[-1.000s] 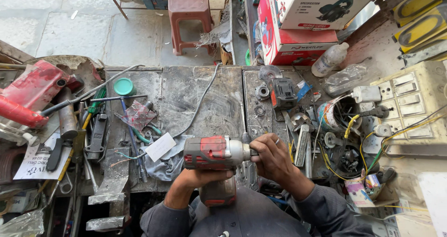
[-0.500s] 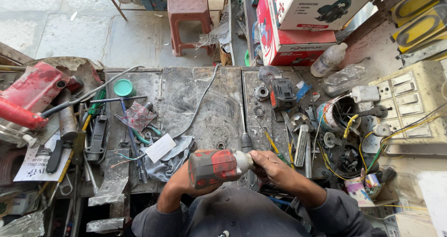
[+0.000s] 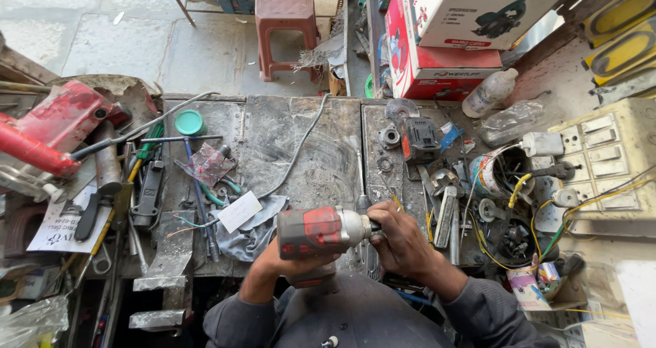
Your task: The person works on a cordless impact wrench at a cluttered workbench. They fit and remove a socket on the tool, operate a corded drill, wipe parts with a cloth, and disassemble and handle the tool's chuck and small metal components by hand.
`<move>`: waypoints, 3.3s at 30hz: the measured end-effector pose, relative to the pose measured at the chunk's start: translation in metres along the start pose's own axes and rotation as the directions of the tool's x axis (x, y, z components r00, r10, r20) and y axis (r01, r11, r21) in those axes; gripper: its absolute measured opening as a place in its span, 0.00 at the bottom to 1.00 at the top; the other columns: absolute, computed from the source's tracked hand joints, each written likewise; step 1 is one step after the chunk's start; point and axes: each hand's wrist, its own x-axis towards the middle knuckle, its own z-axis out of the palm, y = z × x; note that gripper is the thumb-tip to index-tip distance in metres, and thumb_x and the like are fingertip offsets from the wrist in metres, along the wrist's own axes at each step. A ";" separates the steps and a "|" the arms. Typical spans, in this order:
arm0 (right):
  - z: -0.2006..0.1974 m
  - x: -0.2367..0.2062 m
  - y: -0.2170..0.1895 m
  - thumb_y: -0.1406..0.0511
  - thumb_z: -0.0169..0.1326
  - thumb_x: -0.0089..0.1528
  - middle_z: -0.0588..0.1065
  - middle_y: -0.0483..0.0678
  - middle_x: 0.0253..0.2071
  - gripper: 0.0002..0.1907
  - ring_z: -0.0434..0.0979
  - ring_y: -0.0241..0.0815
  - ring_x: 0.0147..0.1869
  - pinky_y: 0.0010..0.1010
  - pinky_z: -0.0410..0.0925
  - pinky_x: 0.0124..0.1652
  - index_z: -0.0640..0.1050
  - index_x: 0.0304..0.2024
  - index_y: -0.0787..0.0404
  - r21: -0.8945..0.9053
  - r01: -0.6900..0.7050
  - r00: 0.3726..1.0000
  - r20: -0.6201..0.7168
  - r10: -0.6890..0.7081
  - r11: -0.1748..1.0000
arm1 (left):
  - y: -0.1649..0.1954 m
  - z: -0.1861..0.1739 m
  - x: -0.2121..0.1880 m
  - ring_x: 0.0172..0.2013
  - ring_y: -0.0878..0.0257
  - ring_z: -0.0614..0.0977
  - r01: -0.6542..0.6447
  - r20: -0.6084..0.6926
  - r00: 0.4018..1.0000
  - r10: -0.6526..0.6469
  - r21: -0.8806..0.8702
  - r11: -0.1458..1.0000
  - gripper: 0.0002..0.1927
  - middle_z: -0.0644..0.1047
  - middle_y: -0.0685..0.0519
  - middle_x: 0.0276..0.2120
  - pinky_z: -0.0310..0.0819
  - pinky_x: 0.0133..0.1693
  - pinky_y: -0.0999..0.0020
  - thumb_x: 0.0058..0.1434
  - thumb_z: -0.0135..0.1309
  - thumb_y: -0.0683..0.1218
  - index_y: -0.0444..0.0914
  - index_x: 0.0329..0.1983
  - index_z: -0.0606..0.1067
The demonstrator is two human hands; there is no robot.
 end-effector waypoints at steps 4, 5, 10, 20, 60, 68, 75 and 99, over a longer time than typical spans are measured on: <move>0.002 0.007 0.007 0.64 0.55 0.61 0.72 0.51 0.33 0.11 0.74 0.49 0.34 0.38 0.66 0.31 0.71 0.41 0.62 -0.186 0.106 0.994 0.037 -0.100 0.977 | -0.013 0.009 -0.008 0.45 0.56 0.82 0.173 0.064 0.984 -0.168 -0.099 0.980 0.18 0.80 0.52 0.43 0.77 0.47 0.60 0.54 0.69 0.49 0.42 0.46 0.79; 0.002 0.006 0.009 0.64 0.55 0.61 0.72 0.51 0.34 0.11 0.75 0.50 0.35 0.38 0.67 0.31 0.71 0.41 0.63 -0.166 0.145 0.989 0.051 -0.139 0.975 | -0.014 0.010 -0.011 0.45 0.56 0.82 0.180 0.072 0.982 -0.173 -0.108 0.978 0.17 0.80 0.53 0.43 0.77 0.47 0.61 0.54 0.69 0.49 0.42 0.45 0.79; 0.000 -0.003 0.024 0.63 0.58 0.59 0.71 0.50 0.30 0.11 0.73 0.48 0.30 0.37 0.65 0.26 0.73 0.36 0.64 -0.086 0.188 0.972 0.157 -0.173 0.978 | -0.018 0.012 -0.017 0.44 0.57 0.82 0.297 0.144 0.948 -0.283 -0.087 0.951 0.17 0.80 0.54 0.43 0.77 0.47 0.62 0.55 0.68 0.50 0.43 0.47 0.79; 0.004 0.010 0.029 0.70 0.55 0.57 0.72 0.50 0.36 0.14 0.74 0.44 0.38 0.35 0.70 0.36 0.71 0.44 0.66 -0.335 0.354 0.930 0.029 -0.366 0.873 | -0.034 0.018 -0.024 0.41 0.66 0.83 0.464 0.246 0.886 -0.394 -0.470 0.751 0.18 0.82 0.56 0.38 0.80 0.44 0.67 0.55 0.66 0.44 0.37 0.48 0.78; -0.015 0.024 0.119 0.41 0.53 0.63 0.72 0.56 0.46 0.37 0.75 0.54 0.46 0.42 0.71 0.45 0.68 0.55 0.66 -0.353 -0.769 0.631 -0.277 0.725 0.534 | -0.017 0.008 -0.020 0.39 0.61 0.80 0.061 -0.389 0.921 -0.009 0.121 0.991 0.15 0.79 0.53 0.37 0.74 0.43 0.66 0.55 0.65 0.45 0.41 0.46 0.77; -0.017 0.045 0.156 0.36 0.66 0.51 0.68 0.72 0.61 0.62 0.70 0.70 0.65 0.52 0.65 0.60 0.58 0.70 0.69 -0.465 -0.814 0.510 -0.285 0.812 0.348 | -0.025 0.016 -0.042 0.35 0.66 0.79 0.257 -0.399 0.738 -0.544 -0.579 0.774 0.10 0.78 0.54 0.34 0.74 0.41 0.68 0.65 0.60 0.42 0.37 0.48 0.78; -0.006 0.046 0.142 0.40 0.69 0.49 0.66 0.69 0.66 0.62 0.69 0.70 0.66 0.55 0.64 0.60 0.57 0.73 0.64 -0.408 -0.853 0.453 -0.270 0.850 0.325 | -0.003 0.002 -0.030 0.40 0.52 0.81 0.129 -0.472 0.880 0.045 0.330 0.935 0.15 0.78 0.49 0.40 0.77 0.42 0.62 0.58 0.66 0.48 0.39 0.45 0.77; -0.015 -0.006 0.119 0.65 0.70 0.58 0.69 0.52 0.63 0.49 0.73 0.43 0.64 0.35 0.68 0.63 0.55 0.74 0.58 0.556 -0.402 0.659 -0.377 0.651 0.728 | -0.040 0.007 -0.037 0.29 0.62 0.78 -0.176 -0.517 0.547 -0.658 -0.840 0.514 0.13 0.76 0.46 0.39 0.75 0.35 0.63 0.63 0.52 0.37 0.33 0.50 0.71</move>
